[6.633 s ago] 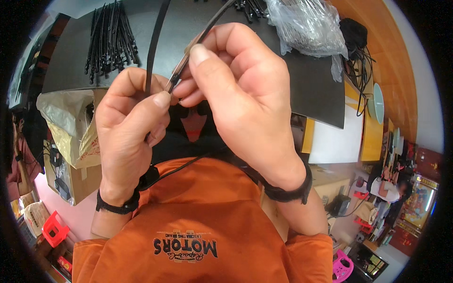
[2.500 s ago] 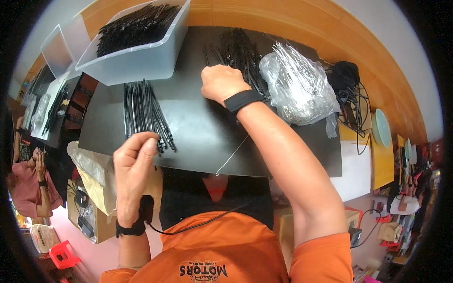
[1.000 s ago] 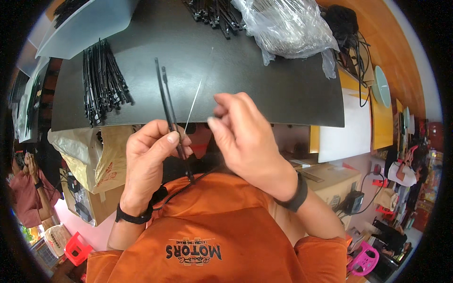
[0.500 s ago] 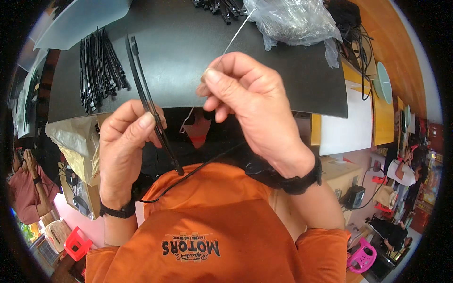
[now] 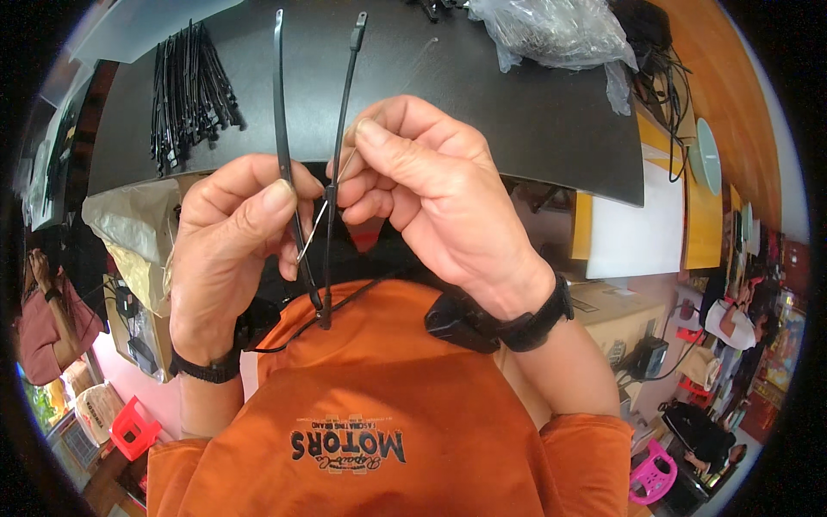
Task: The recorder is assembling zip ties by inserting a thin wire into the locking mechanism of each tie and then gathering them into a bin.
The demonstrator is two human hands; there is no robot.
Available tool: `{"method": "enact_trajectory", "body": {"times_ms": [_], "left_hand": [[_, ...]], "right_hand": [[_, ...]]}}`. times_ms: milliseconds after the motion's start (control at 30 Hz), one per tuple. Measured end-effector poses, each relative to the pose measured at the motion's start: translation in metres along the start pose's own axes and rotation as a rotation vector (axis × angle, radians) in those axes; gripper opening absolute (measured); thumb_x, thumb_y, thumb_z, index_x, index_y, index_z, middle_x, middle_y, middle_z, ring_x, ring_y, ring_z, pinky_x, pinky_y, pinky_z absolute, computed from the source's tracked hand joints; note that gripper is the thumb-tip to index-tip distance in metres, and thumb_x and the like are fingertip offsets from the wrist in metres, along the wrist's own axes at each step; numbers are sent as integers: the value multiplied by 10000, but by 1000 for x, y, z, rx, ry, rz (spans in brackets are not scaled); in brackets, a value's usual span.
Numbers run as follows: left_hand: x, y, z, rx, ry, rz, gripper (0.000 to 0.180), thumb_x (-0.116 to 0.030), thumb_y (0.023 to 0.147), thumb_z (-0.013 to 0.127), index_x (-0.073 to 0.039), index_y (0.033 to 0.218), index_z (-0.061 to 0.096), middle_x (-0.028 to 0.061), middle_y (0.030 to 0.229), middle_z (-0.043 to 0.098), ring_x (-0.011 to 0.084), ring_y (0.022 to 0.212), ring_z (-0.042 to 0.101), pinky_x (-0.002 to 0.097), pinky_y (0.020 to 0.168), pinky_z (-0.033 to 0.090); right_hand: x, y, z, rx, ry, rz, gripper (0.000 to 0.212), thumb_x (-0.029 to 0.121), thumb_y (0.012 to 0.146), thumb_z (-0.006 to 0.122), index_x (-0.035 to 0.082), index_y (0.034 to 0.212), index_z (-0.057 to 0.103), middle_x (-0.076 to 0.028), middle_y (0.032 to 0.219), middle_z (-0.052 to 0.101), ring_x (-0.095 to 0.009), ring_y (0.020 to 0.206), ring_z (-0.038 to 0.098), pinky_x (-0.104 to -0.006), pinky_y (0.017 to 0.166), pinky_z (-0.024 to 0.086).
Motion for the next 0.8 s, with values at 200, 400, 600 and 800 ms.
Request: {"method": "enact_trajectory", "body": {"times_ms": [200,400,600,800], "left_hand": [[-4,-2,-1,-3,-9,3,235,-206,916,560,13,985,608,50,727,622,83,554,552,190,492,450],[-4,-1,0,9,-4,31,249,-219,914,565,11,998,609,60,744,632,91,569,562,192,506,460],[-5,-4,-2,20,16,51,257,-216,906,578,18,1005,617,70,748,636,97,579,576,196,521,479],[-4,-5,-2,7,9,79,269,-219,907,575,21,1022,618,78,755,629,106,576,576,201,519,478]], "right_hand": [[2,-6,7,49,-158,33,153,147,935,537,-4,930,559,-83,816,625,-126,682,644,-217,597,551],[0,-7,8,70,-189,39,188,160,938,515,-18,997,513,-122,803,608,-175,687,653,-229,563,556],[-2,-5,4,94,-192,30,193,162,935,521,-16,1009,513,-120,794,603,-178,691,653,-225,559,555],[-4,-5,2,84,-201,32,193,161,934,521,-15,1012,514,-117,790,601,-174,681,653,-220,554,553]]}}
Point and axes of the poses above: each hand's wrist, its own y-axis towards the middle knuckle, its own z-axis out of the palm, x = y × z, the point moved 2 cm from there along y, towards the middle knuckle
